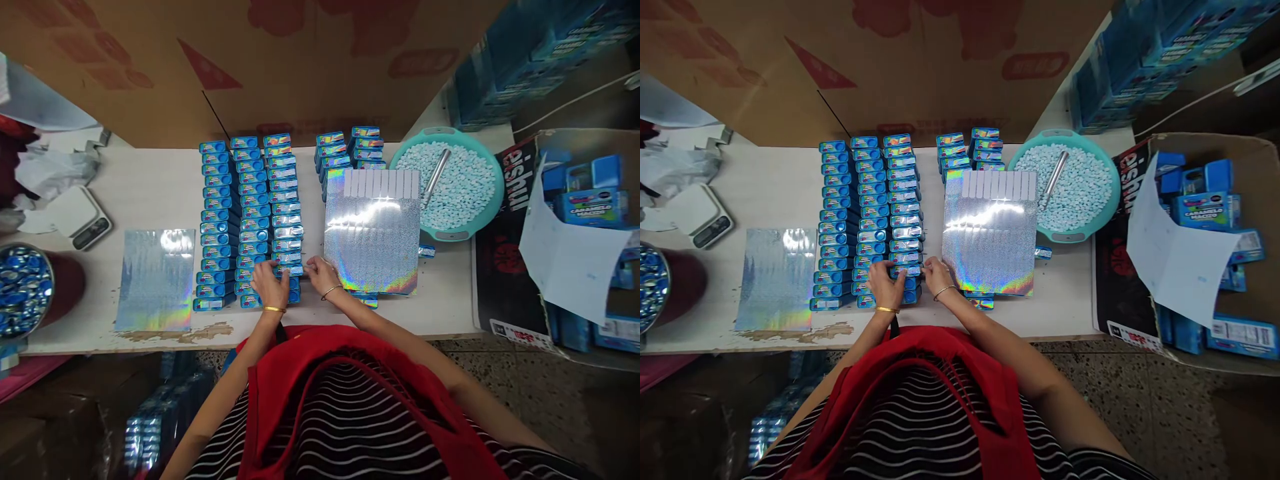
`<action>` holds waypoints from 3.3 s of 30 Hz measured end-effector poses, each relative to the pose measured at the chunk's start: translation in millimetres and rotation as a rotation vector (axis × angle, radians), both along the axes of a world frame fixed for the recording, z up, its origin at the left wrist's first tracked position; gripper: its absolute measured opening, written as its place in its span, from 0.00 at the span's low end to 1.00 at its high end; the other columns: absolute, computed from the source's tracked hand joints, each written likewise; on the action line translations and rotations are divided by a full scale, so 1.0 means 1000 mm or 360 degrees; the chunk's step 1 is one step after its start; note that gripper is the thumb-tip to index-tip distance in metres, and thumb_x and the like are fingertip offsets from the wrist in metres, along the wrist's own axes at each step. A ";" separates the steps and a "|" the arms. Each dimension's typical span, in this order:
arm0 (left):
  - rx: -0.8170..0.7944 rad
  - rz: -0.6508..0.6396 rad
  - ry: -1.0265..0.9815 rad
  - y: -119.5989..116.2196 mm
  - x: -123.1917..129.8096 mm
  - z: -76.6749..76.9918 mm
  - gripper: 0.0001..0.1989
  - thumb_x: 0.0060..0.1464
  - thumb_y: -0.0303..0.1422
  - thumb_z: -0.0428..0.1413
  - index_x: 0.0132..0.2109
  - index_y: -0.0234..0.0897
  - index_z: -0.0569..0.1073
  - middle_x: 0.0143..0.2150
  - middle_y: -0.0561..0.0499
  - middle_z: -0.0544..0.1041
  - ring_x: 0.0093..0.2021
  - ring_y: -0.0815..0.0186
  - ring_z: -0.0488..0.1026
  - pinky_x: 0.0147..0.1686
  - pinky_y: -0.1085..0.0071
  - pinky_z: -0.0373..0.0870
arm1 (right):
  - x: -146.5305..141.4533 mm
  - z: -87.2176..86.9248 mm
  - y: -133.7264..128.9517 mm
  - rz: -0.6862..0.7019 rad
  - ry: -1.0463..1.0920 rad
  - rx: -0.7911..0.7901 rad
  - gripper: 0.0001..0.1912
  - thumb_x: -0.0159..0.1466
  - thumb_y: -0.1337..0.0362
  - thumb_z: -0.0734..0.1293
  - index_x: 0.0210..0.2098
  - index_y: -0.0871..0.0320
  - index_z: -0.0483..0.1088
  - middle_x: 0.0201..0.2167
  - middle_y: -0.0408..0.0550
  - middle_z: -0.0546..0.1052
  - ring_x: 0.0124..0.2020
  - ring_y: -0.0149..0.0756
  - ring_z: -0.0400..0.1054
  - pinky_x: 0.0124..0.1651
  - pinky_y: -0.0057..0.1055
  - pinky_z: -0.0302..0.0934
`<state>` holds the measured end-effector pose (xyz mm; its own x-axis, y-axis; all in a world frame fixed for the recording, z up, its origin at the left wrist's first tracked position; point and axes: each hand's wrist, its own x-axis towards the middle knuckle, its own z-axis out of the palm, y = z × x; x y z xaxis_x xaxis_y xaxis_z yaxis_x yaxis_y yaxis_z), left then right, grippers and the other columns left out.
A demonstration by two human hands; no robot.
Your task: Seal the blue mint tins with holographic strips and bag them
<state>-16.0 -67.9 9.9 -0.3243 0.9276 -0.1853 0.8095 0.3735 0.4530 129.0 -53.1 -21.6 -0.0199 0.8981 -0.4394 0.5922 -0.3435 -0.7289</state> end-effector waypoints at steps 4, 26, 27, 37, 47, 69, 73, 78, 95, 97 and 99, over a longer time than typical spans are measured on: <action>-0.0006 0.0124 0.0028 0.004 -0.003 0.001 0.23 0.49 0.42 0.59 0.48 0.37 0.64 0.49 0.40 0.67 0.53 0.46 0.64 0.47 0.50 0.61 | -0.005 0.004 -0.014 0.0038 0.0074 0.0052 0.13 0.62 0.67 0.59 0.44 0.58 0.70 0.29 0.47 0.76 0.32 0.38 0.70 0.39 0.32 0.62; 0.0300 -0.1370 0.0204 0.287 0.110 -0.014 0.12 0.57 0.32 0.53 0.49 0.41 0.72 0.53 0.41 0.70 0.52 0.50 0.64 0.45 0.56 0.60 | 0.112 0.016 0.225 0.0084 -0.0864 0.0851 0.14 0.67 0.62 0.60 0.49 0.57 0.70 0.47 0.57 0.70 0.48 0.50 0.58 0.46 0.41 0.51; 0.0300 -0.1400 0.0226 0.292 0.111 -0.018 0.12 0.57 0.33 0.54 0.48 0.41 0.72 0.53 0.41 0.70 0.52 0.50 0.64 0.45 0.56 0.59 | 0.112 0.011 0.229 0.0140 -0.0878 0.0840 0.13 0.67 0.62 0.60 0.48 0.57 0.70 0.46 0.57 0.70 0.48 0.49 0.57 0.46 0.41 0.50; 0.0378 -0.1401 0.0124 0.287 0.102 -0.033 0.12 0.62 0.37 0.49 0.49 0.40 0.71 0.49 0.43 0.73 0.49 0.55 0.66 0.44 0.59 0.55 | 0.111 -0.009 0.246 0.0289 -0.0883 0.0826 0.15 0.70 0.61 0.55 0.39 0.58 0.71 0.41 0.56 0.71 0.44 0.48 0.56 0.45 0.41 0.48; 0.0474 -0.1610 0.0359 0.279 0.103 -0.025 0.14 0.64 0.33 0.45 0.49 0.44 0.74 0.46 0.45 0.77 0.46 0.55 0.67 0.49 0.53 0.53 | 0.113 -0.016 0.250 0.0347 -0.0811 0.0868 0.16 0.70 0.65 0.53 0.35 0.59 0.70 0.39 0.55 0.70 0.42 0.45 0.56 0.44 0.38 0.50; 0.0278 0.0532 -0.1520 0.082 0.029 0.063 0.14 0.42 0.36 0.66 0.30 0.37 0.68 0.27 0.56 0.72 0.29 0.71 0.70 0.35 0.73 0.66 | 0.052 0.050 0.081 -0.0169 0.0737 0.0506 0.29 0.67 0.42 0.52 0.46 0.58 0.70 0.36 0.49 0.73 0.38 0.38 0.67 0.43 0.35 0.61; 0.0098 0.0697 -0.1555 0.027 0.016 0.053 0.15 0.39 0.36 0.67 0.28 0.36 0.69 0.26 0.56 0.72 0.29 0.72 0.68 0.34 0.74 0.65 | 0.018 0.055 -0.001 -0.0261 0.0959 -0.0062 0.20 0.61 0.45 0.63 0.32 0.57 0.70 0.26 0.43 0.71 0.28 0.32 0.63 0.32 0.29 0.58; 0.0058 0.0835 -0.1479 -0.020 0.005 0.032 0.16 0.36 0.38 0.67 0.27 0.36 0.69 0.24 0.57 0.70 0.26 0.73 0.65 0.31 0.74 0.62 | 0.009 0.040 -0.032 -0.0209 0.0827 0.0008 0.16 0.62 0.52 0.60 0.24 0.55 0.64 0.20 0.39 0.64 0.23 0.30 0.57 0.28 0.27 0.52; 0.0101 0.0619 -0.1304 -0.037 -0.009 0.006 0.13 0.40 0.42 0.62 0.27 0.37 0.70 0.26 0.54 0.70 0.29 0.68 0.66 0.34 0.69 0.65 | -0.005 0.008 -0.043 -0.0266 0.0767 -0.0104 0.20 0.57 0.45 0.62 0.24 0.55 0.63 0.19 0.39 0.65 0.22 0.30 0.58 0.27 0.28 0.54; 0.0133 0.0541 -0.1157 -0.038 -0.012 0.002 0.11 0.40 0.39 0.62 0.26 0.38 0.72 0.28 0.52 0.70 0.33 0.65 0.66 0.40 0.67 0.64 | -0.005 0.007 -0.043 -0.0227 0.0608 -0.0024 0.16 0.58 0.49 0.61 0.24 0.55 0.63 0.19 0.39 0.65 0.24 0.31 0.58 0.28 0.28 0.54; 0.0172 0.0393 -0.0862 -0.039 -0.014 0.000 0.08 0.43 0.37 0.61 0.27 0.39 0.73 0.32 0.50 0.70 0.39 0.62 0.66 0.45 0.63 0.63 | -0.006 0.007 -0.043 -0.0184 0.0460 0.0026 0.14 0.59 0.53 0.60 0.23 0.55 0.64 0.20 0.39 0.65 0.25 0.32 0.59 0.30 0.28 0.54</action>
<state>-30.0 -106.5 9.8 -0.4183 0.8598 -0.2930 0.3485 0.4498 0.8223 123.0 -95.7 -15.0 -0.0392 0.9085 -0.4161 0.3172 -0.3836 -0.8673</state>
